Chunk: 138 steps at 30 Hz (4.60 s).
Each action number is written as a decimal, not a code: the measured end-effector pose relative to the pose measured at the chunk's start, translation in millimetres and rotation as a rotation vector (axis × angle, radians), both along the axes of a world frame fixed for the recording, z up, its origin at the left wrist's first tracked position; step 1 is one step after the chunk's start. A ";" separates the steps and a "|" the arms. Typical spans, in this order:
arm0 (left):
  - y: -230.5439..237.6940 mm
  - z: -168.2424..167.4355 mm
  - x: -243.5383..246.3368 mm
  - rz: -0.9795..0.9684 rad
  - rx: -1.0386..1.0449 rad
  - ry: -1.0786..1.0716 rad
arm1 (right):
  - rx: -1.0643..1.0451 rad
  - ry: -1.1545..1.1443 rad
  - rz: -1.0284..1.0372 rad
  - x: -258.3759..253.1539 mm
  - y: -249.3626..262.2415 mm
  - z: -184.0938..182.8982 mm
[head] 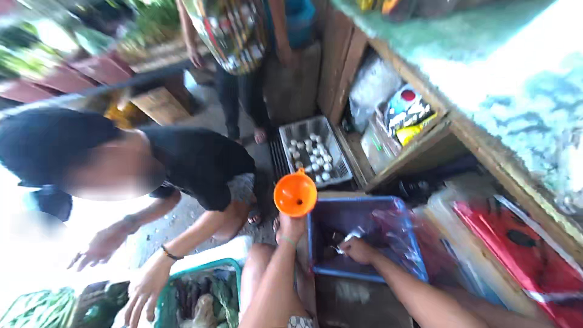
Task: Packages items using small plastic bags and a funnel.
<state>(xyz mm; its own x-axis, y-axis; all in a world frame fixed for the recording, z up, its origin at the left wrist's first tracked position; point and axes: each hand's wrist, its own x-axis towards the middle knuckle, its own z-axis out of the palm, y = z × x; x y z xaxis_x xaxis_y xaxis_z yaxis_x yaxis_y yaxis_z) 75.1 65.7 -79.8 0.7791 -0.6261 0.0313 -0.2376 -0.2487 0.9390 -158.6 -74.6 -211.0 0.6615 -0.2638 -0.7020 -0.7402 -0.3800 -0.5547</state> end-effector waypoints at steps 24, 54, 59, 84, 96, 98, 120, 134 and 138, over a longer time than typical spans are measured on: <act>49.8 25.0 -57.2 -0.344 0.387 -0.098 | -0.362 -0.232 -0.095 -7.3 -12.5 324.1; 36.8 -5.4 -12.9 -0.067 0.171 -0.032 | -0.438 0.023 -0.088 53.7 -8.8 25.5; 33.5 -7.2 -14.0 -0.059 0.163 -0.033 | -0.430 0.058 -0.027 57.0 10.7 -0.1; 24.2 -6.3 -28.3 -0.264 0.269 -0.122 | -0.540 -0.313 -0.496 7.6 10.1 268.9; 35.5 14.2 -60.8 -0.321 0.214 -0.181 | -0.797 -0.378 -0.474 -18.5 28.6 228.2; 36.1 26.0 -68.0 -0.321 0.214 -0.204 | -0.673 -0.290 -0.478 -27.2 30.0 203.4; 15.8 130.7 -139.5 -0.525 -0.022 -0.153 | 0.272 -0.951 -0.872 -67.2 31.6 308.1; 1.8 253.2 -114.2 -0.467 -0.398 -0.166 | 0.292 -0.926 -0.525 -50.0 42.9 284.8; 1.4 266.9 -109.0 -0.440 -0.347 -0.156 | 0.198 -0.913 -0.551 -46.1 46.9 286.1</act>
